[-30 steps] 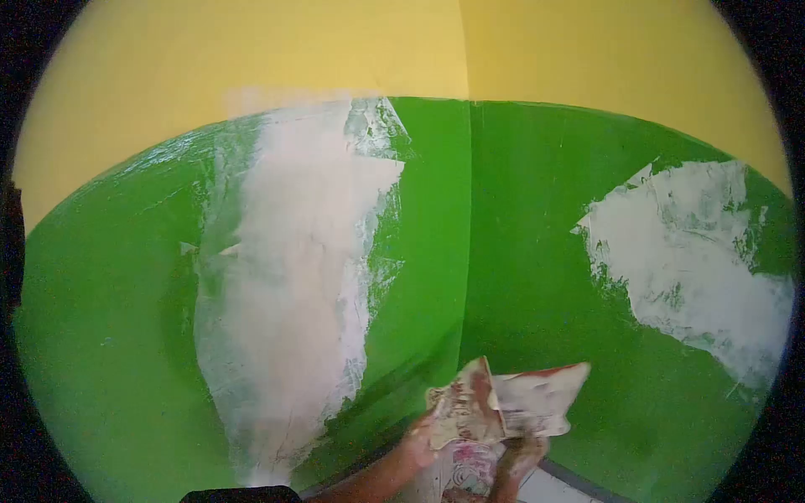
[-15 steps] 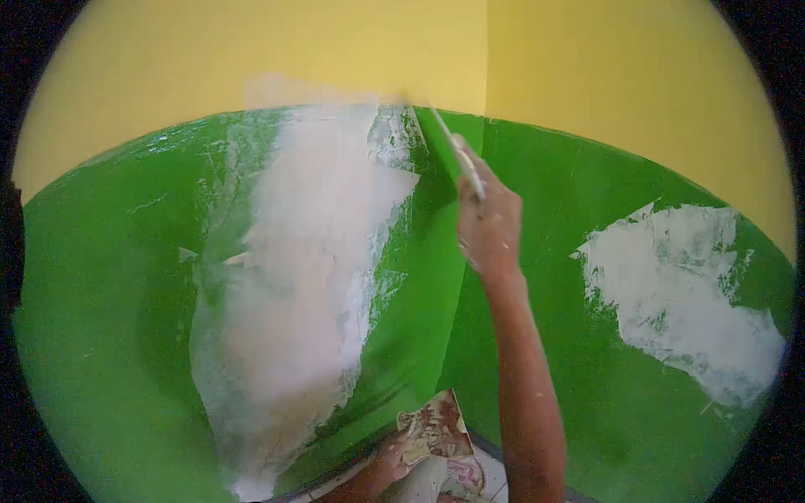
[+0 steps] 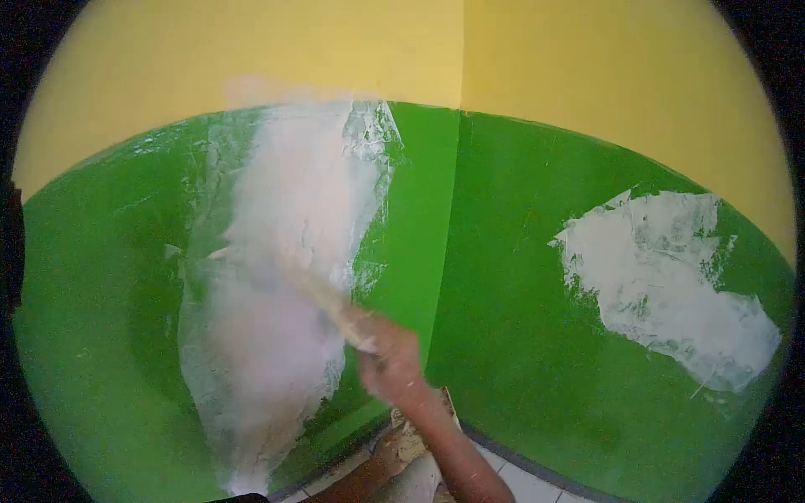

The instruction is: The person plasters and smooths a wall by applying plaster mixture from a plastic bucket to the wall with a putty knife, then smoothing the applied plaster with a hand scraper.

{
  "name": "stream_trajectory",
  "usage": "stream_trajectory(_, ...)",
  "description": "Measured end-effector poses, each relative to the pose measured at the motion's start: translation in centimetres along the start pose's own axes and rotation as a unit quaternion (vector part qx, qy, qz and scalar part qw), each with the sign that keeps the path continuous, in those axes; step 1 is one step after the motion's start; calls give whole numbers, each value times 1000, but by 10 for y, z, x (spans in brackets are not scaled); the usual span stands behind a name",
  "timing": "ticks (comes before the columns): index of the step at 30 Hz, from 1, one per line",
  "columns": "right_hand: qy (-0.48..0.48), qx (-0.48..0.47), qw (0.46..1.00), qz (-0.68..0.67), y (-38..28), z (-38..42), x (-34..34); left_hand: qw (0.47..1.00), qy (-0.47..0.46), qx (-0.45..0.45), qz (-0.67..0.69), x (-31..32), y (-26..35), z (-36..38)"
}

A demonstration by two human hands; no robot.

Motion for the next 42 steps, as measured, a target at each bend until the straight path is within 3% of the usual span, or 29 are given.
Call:
stream_trajectory(1, 46, 30, 998, -6, 9, -6, -23, 998, 27, -17, 49, -2, -4, 0)
stream_trajectory(3, 135, 90, 987, -17, 31, -25, -71, 997, -57, 20, 43, -28, -20, -20)
stream_trajectory(4, 161, 119, 978, 52, 35, -43, -93, 997, -57, 21, 43, -46, -30, -24)
stream_trajectory(5, 184, 148, 964, 120, 39, -63, -111, 977, -77, 88, -177, -58, -25, -25)
stream_trajectory(7, 209, 109, 967, 97, 52, -95, -122, 905, -88, 151, -388, -52, -15, -14)
stream_trajectory(10, 166, 85, 968, 165, 46, -108, -86, 954, -76, 117, -265, -63, -16, -14)
stream_trajectory(11, 181, -5, 966, 186, 32, -104, -70, 991, -78, 75, -79, -80, -28, -27)
stream_trajectory(12, 194, -93, 955, 206, 17, -90, -50, 990, -78, 28, 111, -94, -47, -37)
stream_trajectory(15, 138, -55, 974, 173, -24, -49, -13, 999, -11, 25, 43, -46, -22, -12)
stream_trajectory(17, 38, -63, 981, 181, -38, -42, 0, 997, -37, 32, 66, -43, -23, -15)
stream_trajectory(18, 39, -64, 981, 182, -30, -43, -4, 993, -61, 41, 92, -42, -22, -17)
stream_trajectory(20, 200, -113, 963, 142, -11, -40, -44, 994, -58, 43, 88, -60, -30, -22)
stream_trajectory(22, 202, 204, 958, 17, 15, -62, -90, 995, -54, 45, 73, -51, -27, -14)
stream_trajectory(25, 249, 122, 958, 75, 28, -103, -106, 996, -54, 46, 51, -38, -21, -5)
stream_trajectory(27, 180, 56, 977, 99, 18, -125, -80, 997, -54, 47, 41, -39, -21, -4)
stream_trajectory(29, 196, -98, 951, 217, -21, -113, -45, 997, -53, 47, 32, -35, -21, 0)
stream_trajectory(35, -23, -38, 977, 206, -79, -34, 76, 998, -51, 38, -7, -12, -17, 5)
stream_trajectory(39, -105, -71, 981, 148, -95, 0, 84, 998, -57, 21, 0, -5, -23, 1)
stream_trajectory(41, -123, -5, 984, 128, -79, 1, 58, 998, -60, 16, 0, -2, -24, -1)
stream_trajectory(42, -108, 79, 971, 199, -66, -6, 34, 998, -61, 14, 1, -2, -25, -1)
Point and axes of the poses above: each hand's wrist, its own z-axis away from the middle knuckle, its own x-axis out of the palm, y = z × x, the point moved 7 cm from there along -z, towards the middle knuckle, and after that the axes turned 14 degrees about -y, right-handed, at the moved point
